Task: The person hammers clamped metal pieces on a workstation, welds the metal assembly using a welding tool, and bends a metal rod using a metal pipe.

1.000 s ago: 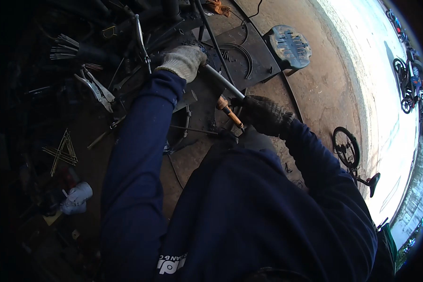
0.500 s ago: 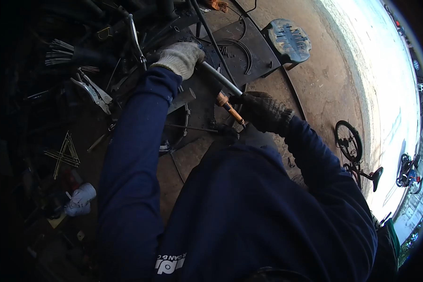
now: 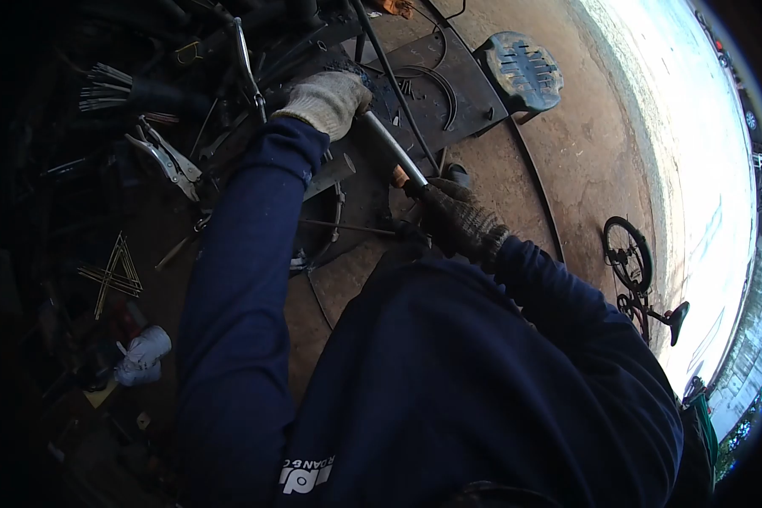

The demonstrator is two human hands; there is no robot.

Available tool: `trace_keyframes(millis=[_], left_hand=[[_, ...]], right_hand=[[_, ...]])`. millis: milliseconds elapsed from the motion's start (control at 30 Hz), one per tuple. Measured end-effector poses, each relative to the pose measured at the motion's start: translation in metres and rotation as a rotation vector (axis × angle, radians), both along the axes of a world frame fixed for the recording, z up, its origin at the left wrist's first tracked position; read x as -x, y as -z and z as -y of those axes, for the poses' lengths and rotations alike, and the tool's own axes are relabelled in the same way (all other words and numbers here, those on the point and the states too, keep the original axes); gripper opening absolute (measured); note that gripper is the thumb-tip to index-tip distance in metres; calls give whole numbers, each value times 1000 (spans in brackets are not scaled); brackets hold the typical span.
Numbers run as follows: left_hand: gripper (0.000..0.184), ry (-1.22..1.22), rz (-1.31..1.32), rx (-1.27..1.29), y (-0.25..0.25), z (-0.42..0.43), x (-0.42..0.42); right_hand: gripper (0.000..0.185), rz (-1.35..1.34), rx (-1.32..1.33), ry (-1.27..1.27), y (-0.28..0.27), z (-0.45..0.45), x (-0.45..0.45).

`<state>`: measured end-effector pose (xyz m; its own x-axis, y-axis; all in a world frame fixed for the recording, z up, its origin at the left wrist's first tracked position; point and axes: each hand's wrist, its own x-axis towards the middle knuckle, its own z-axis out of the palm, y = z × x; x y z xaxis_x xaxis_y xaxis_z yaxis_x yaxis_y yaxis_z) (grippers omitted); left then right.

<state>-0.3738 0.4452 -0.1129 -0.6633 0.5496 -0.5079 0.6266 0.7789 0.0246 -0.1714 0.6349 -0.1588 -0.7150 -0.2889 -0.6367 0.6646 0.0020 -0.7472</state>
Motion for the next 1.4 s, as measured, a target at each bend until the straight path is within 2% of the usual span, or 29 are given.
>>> trace_keyframes(millis=[33, 133, 333, 467, 533, 633, 767, 867, 933, 1067, 1133, 1400], left_hand=[[32, -2, 5, -2, 1, 0, -1], [32, 22, -14, 2, 2, 1, 1], [35, 27, 14, 29, 0, 2, 3], [32, 14, 7, -20, 6, 6, 3], [30, 9, -23, -73, 8, 6, 2], [30, -9, -19, -67, 7, 6, 2], [30, -2, -10, -64, 8, 7, 2], [31, 2, -15, -76, 6, 7, 1], [31, 8, -14, -75, 5, 7, 0], [30, 9, -7, -50, -1, 4, -1], [29, 15, 2, -42, 0, 4, -1], [27, 7, 9, -11, -1, 3, 0]], right_hand=[[48, 121, 92, 94, 1, 3, -3], [46, 172, 142, 202, -3, 13, -7], [40, 202, 266, 301, 11, 24, -17], [36, 216, 210, 301, 3, 29, -16], [39, 220, 269, 376, 10, 32, -18], [45, 159, 213, 314, 6, 32, -21], [51, 115, 266, 338, 12, 37, -24], [54, 72, 166, 326, -1, 44, -20], [57, 88, 335, 376, 10, 47, -21], [59, 67, 326, 368, 23, 48, -24], [61, 84, 469, 394, 38, 49, -28], [58, 172, 491, 444, 38, 60, -33]])
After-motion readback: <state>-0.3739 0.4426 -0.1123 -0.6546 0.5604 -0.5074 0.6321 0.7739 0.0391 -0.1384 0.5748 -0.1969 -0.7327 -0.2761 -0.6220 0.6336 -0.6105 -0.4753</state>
